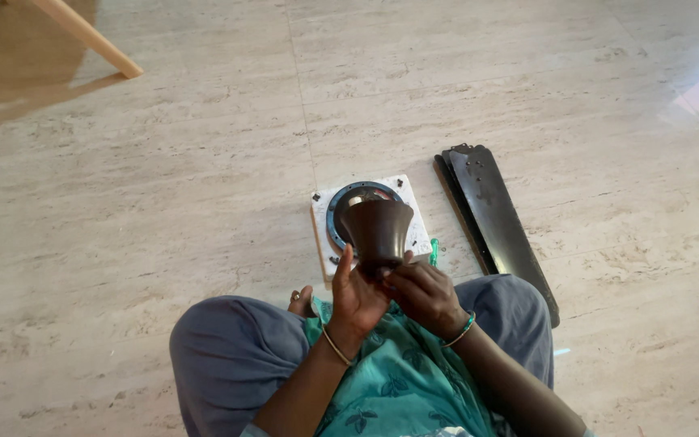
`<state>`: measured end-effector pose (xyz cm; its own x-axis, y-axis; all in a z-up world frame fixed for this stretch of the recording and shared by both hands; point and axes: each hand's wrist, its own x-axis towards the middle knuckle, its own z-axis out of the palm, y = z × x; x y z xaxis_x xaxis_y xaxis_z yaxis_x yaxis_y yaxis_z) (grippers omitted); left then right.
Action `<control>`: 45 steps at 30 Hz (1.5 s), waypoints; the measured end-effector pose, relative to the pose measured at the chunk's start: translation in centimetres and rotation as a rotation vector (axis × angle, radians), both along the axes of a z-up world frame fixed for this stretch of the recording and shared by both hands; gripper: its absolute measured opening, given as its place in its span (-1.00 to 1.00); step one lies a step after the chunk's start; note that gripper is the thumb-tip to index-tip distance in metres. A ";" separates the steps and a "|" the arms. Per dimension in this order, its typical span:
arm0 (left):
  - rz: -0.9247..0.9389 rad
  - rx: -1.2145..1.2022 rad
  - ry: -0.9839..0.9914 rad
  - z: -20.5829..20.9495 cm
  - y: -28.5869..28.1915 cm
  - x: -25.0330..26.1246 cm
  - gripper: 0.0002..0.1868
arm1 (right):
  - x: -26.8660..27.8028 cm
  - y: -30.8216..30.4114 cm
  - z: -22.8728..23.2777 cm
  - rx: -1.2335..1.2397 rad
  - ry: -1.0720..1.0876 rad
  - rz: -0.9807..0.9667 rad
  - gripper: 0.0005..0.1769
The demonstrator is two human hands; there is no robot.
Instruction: The person sits on the floor and assembles a ceiling fan motor housing. They wipe the interior of a dark brown cone-shaped cover with a cloth, then attach it to the central motor base. The person uses a green screwdriver to tighten screws securing the cover to the base.
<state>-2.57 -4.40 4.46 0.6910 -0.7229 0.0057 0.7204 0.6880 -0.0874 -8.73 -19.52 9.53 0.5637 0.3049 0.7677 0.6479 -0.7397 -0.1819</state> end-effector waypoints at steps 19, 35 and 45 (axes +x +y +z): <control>0.178 0.206 -0.063 1.2 -0.9 2.0 -0.07 | -2.7 3.7 -0.4 0.009 0.372 -0.348 -0.18; 0.108 0.080 -0.201 6.8 0.1 1.0 -0.18 | -2.7 2.6 4.5 0.343 0.317 -0.223 -0.75; 0.087 -0.032 -0.137 4.6 0.3 0.7 -0.01 | -0.9 5.0 5.6 0.265 0.396 -0.252 -0.84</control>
<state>-1.86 -4.11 9.10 0.7420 -0.6585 0.1262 0.6651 0.7466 -0.0147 -9.61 -14.55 15.15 0.8565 -0.0524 0.5135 0.3001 -0.7589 -0.5780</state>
